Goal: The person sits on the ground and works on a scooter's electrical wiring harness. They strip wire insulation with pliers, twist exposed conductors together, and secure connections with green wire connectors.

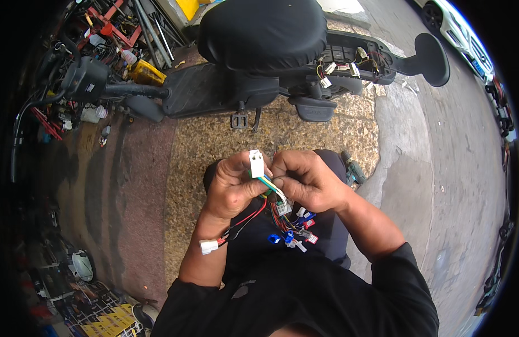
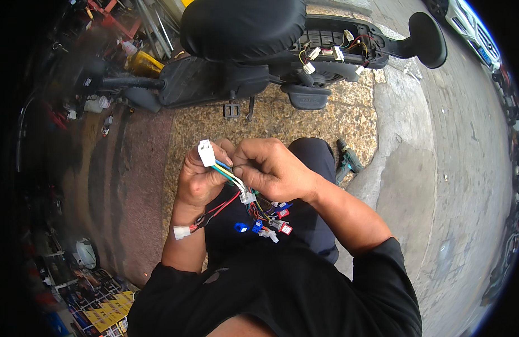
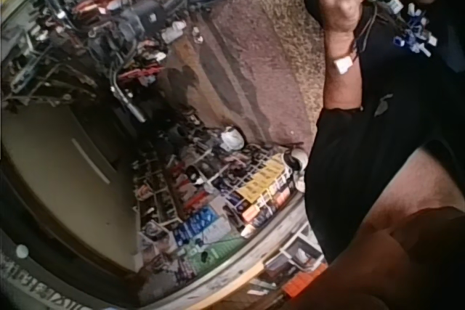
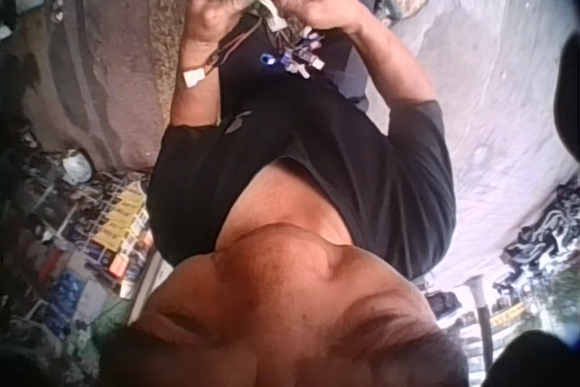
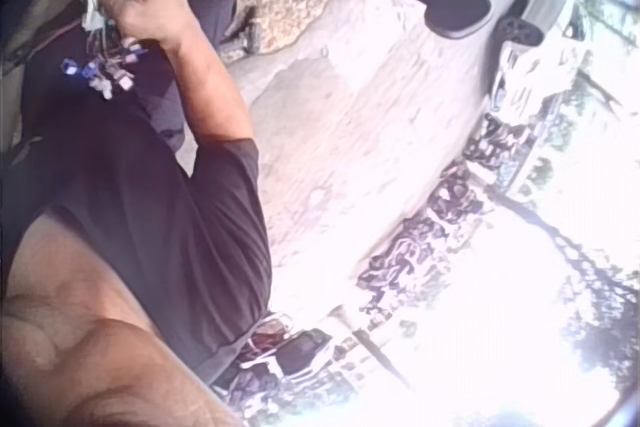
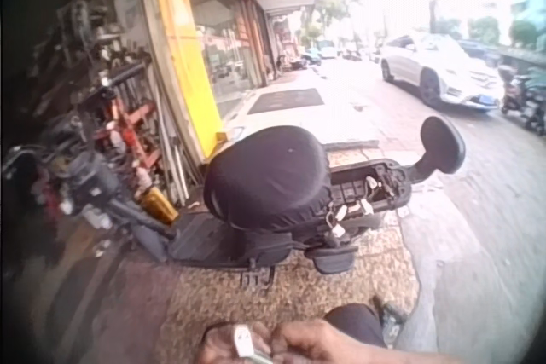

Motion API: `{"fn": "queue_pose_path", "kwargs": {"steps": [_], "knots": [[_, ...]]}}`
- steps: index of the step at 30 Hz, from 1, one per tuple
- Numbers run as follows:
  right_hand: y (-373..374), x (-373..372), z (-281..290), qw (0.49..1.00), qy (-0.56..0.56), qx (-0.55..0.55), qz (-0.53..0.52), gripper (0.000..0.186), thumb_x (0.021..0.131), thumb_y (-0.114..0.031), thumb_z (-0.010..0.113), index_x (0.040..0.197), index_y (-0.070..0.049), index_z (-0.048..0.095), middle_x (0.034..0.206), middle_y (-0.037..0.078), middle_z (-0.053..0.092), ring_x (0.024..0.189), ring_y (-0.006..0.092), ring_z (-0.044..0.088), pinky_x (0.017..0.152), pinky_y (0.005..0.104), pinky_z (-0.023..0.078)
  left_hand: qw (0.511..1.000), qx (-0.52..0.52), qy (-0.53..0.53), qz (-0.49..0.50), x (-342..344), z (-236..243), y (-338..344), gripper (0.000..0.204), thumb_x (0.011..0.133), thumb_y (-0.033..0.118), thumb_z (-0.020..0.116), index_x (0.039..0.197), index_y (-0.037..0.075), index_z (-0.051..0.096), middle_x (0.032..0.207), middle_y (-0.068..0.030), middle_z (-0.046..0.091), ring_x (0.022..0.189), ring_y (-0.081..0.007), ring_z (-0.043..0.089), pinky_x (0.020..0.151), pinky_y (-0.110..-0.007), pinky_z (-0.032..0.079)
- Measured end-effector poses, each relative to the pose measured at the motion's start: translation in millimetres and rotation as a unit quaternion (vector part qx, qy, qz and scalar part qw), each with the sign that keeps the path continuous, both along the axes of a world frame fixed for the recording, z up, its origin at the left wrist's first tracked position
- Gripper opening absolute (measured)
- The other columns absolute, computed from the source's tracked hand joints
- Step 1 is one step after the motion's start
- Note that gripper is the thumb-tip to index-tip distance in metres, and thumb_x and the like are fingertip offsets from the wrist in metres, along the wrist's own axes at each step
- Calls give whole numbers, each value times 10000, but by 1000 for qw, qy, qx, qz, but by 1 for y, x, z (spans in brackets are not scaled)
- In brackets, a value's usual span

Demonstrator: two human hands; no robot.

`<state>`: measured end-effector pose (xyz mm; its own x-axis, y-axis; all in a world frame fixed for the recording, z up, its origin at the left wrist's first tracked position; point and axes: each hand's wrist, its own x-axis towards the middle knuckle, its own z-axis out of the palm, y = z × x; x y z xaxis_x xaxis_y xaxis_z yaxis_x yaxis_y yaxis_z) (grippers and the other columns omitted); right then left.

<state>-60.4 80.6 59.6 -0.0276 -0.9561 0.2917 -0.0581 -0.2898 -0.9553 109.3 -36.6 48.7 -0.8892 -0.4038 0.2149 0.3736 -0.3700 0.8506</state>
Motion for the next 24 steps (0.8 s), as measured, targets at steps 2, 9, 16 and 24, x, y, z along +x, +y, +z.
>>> {"fn": "queue_pose_path", "kwargs": {"steps": [2, 9, 16, 24], "knots": [[2, 1, 2, 996, -56, 69, 15, 74, 884, -32, 640, 842, -3, 586, 746, 65, 601, 681, 145, 567, 608, 310, 454, 995, -91, 9, 47, 0, 1, 0, 235, 837, 36, 769, 1048, 33, 664, 961, -57, 616, 916, -149, 564, 802, -262, 473], [3, 16, 4, 996, -36, 49, -62, 63, 849, -12, 635, 818, 6, 584, 703, 80, 599, 654, 165, 576, 605, 328, 465, 940, -296, -45, 167, 4, 5, 3, 298, 715, -31, 791, 964, 38, 643, 981, -85, 613, 870, -158, 608, 726, -280, 493], [3, 18, 1, 995, 18, 16, -100, 96, 889, 14, 600, 813, 3, 542, 710, 34, 565, 638, 92, 517, 562, 276, 426, 765, -570, -58, 293, 5, 21, 1, 283, 675, -99, 735, 901, 57, 667, 998, -100, 610, 902, -209, 612, 748, -295, 504], [2, 22, -3, 971, -187, 145, -40, 79, 898, -38, 606, 853, 22, 582, 716, 31, 568, 590, 134, 540, 524, 284, 416, 755, -610, -4, 241, 2, 31, -3, 303, 587, -139, 692, 848, 16, 670, 880, -77, 648, 742, -251, 640, 623, -350, 533]]}}
